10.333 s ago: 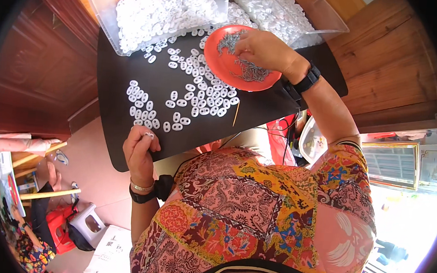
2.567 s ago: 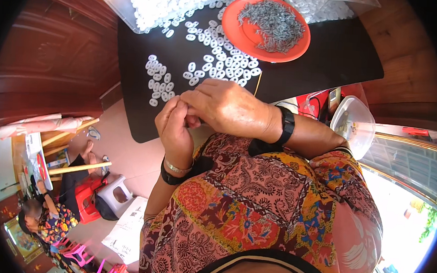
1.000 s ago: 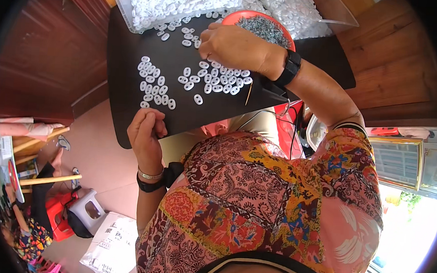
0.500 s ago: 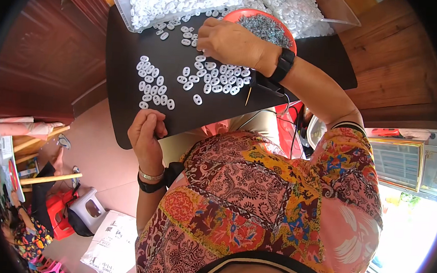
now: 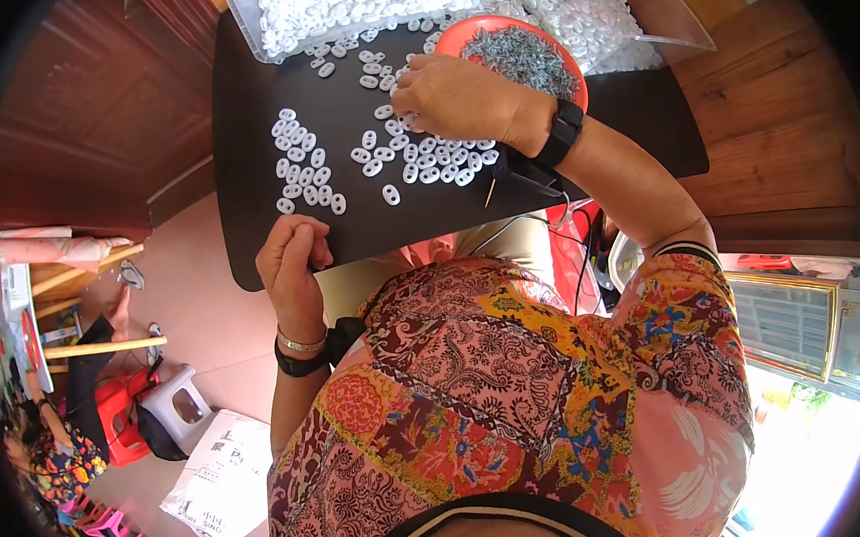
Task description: Assembling small white plastic components by manually inserting metal pins into them.
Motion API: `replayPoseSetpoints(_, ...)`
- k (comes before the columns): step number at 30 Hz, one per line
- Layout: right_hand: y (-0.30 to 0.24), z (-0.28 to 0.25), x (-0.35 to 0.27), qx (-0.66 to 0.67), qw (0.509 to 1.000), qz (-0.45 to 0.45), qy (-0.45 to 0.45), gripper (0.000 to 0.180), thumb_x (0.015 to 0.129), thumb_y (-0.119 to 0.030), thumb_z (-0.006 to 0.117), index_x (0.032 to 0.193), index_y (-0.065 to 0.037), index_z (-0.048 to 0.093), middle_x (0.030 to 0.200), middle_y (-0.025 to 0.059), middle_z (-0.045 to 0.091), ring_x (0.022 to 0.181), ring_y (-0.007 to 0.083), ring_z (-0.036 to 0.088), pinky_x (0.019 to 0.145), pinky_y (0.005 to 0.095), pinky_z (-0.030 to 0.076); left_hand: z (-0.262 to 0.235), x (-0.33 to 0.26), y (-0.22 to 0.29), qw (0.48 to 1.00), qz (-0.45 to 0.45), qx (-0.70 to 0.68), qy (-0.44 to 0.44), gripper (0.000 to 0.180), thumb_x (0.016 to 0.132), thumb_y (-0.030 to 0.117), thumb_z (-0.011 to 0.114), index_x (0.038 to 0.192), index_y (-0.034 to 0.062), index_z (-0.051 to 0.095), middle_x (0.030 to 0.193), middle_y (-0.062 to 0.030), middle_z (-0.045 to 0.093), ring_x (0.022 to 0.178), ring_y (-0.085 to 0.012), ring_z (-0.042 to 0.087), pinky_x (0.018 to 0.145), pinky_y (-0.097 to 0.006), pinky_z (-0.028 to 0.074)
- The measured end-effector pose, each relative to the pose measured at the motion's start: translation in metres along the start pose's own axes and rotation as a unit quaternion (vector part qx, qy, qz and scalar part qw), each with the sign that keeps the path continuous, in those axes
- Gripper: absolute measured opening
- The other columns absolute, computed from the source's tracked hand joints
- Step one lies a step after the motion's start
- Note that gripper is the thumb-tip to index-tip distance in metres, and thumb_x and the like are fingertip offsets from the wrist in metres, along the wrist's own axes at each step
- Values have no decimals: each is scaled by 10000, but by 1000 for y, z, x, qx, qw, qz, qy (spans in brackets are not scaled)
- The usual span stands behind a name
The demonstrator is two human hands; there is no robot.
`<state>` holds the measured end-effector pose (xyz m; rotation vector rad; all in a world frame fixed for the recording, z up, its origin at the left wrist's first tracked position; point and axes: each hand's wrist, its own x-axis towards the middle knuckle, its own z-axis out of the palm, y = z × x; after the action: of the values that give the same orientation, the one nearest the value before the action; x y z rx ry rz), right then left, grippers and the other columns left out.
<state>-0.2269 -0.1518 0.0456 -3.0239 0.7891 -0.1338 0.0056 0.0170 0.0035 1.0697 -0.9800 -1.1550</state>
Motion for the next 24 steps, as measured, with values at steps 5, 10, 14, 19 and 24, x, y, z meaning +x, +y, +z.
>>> replayPoseSetpoints(5, -2, -1, 3, 28, 999, 8, 41, 101, 770, -142, 651, 812, -55, 622, 783, 61, 608, 856, 269, 561, 775, 373, 467, 0, 0, 1, 1000, -6, 10, 0, 209, 908, 140, 490, 819, -11, 605, 616, 1, 487, 558, -72, 434, 522, -210, 349)
replayPoseSetpoints(10, -12, -11, -2, 101, 988, 35, 115, 107, 805, -150, 648, 798, -51, 608, 734, 71, 609, 778, 265, 583, 690, 382, 479, 2, 4, 9, 999, -27, 16, -12, 186, 905, 133, 491, 839, 3, 607, 628, 6, 482, 557, -68, 426, 521, -209, 343)
replayPoseSetpoints(14, -37, -30, -5, 314, 945, 48, 83, 87, 818, -112, 660, 842, -40, 617, 727, 84, 625, 694, 219, 626, 614, 341, 489, 14, 12, 19, 995, -1, 80, -66, 140, 903, 110, 495, 890, 19, 601, 639, 19, 464, 568, -60, 418, 528, -203, 333)
replayPoseSetpoints(19, -60, -44, -4, 407, 913, 32, 14, 114, 816, -89, 675, 894, -38, 608, 739, 78, 646, 682, 184, 640, 603, 317, 482, 41, 23, 20, 988, -29, 89, -121, 144, 930, 138, 493, 932, 17, 573, 670, 21, 480, 604, -47, 438, 545, -209, 361)
replayPoseSetpoints(24, -66, -43, -6, 406, 914, 20, 12, 153, 764, -88, 663, 893, -41, 594, 766, 108, 657, 731, 279, 648, 643, 363, 489, 46, 23, 19, 982, -8, 131, -139, 147, 926, 129, 494, 904, 4, 568, 655, 14, 498, 584, -47, 432, 526, -216, 360)
